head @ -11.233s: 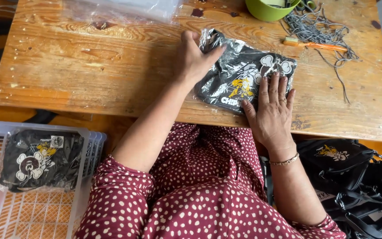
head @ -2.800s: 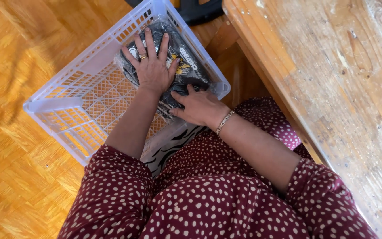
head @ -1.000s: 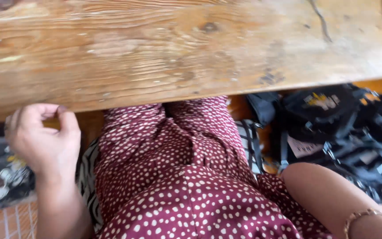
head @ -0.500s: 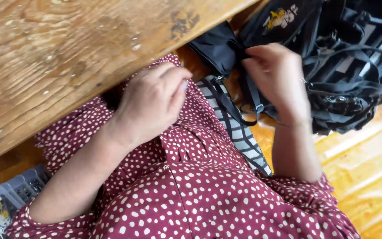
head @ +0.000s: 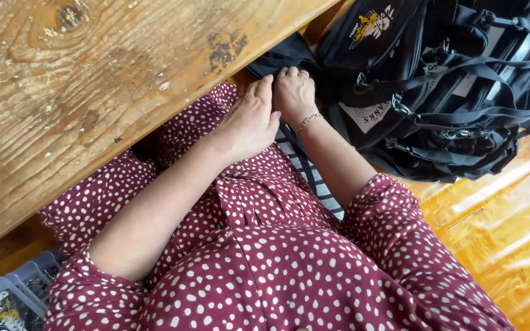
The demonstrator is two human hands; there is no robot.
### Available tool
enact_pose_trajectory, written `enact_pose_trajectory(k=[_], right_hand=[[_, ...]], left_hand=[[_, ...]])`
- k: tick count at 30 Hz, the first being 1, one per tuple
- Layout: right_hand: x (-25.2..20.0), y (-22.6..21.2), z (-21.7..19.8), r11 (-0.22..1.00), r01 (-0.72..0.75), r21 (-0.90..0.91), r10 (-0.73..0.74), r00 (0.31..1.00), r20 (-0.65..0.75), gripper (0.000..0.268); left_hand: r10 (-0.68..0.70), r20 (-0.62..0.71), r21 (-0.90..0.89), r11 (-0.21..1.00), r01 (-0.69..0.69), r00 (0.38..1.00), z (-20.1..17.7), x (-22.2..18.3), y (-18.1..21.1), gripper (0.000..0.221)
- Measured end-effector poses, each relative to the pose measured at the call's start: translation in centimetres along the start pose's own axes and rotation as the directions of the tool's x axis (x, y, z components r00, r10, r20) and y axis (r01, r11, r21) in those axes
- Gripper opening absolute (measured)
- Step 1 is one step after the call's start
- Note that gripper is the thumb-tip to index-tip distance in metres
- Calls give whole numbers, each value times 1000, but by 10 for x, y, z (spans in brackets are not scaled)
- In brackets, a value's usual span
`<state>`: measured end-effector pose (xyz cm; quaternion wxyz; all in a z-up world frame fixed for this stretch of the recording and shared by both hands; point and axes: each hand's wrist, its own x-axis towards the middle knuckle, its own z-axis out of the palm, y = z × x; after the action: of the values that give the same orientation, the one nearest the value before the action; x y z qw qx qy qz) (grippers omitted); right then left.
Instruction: Cleaning a black shoulder bag with a small brush and sorting packaged items into a crate.
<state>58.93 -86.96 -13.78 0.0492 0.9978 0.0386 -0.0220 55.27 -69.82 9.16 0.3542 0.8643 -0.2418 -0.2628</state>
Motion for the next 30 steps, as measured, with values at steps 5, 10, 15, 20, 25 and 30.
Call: enact_pose_trajectory(k=[5, 10, 15, 20, 25, 30], right_hand=[[-12, 19, -24, 989, 76, -124, -102, 969, -226, 16], [-58, 58, -147, 980, 49, 195, -61, 997, 56, 13], [-102, 91, -292, 913, -61, 404, -134, 890, 436, 15], [-127, 91, -372, 802, -81, 591, -262, 842, 471, 19], [-127, 48, -416, 485, -144, 863, -407, 836, 368, 22], [-116, -26, -436, 32, -199, 980, -337, 920, 198, 33]], left_hand=[[-19, -46, -12, 1000, 18, 999, -14, -11, -6, 67], [29, -122, 29, 999, -25, 992, -41, -54, 26, 66], [236, -178, 77, 971, -226, 955, -44, -73, 11, 103], [237, -122, -213, 942, -258, 964, -85, -102, 21, 77], [287, -218, -380, 855, -352, 933, -147, -154, 20, 20], [274, -591, -163, 880, -446, 758, -196, -208, 8, 21]])
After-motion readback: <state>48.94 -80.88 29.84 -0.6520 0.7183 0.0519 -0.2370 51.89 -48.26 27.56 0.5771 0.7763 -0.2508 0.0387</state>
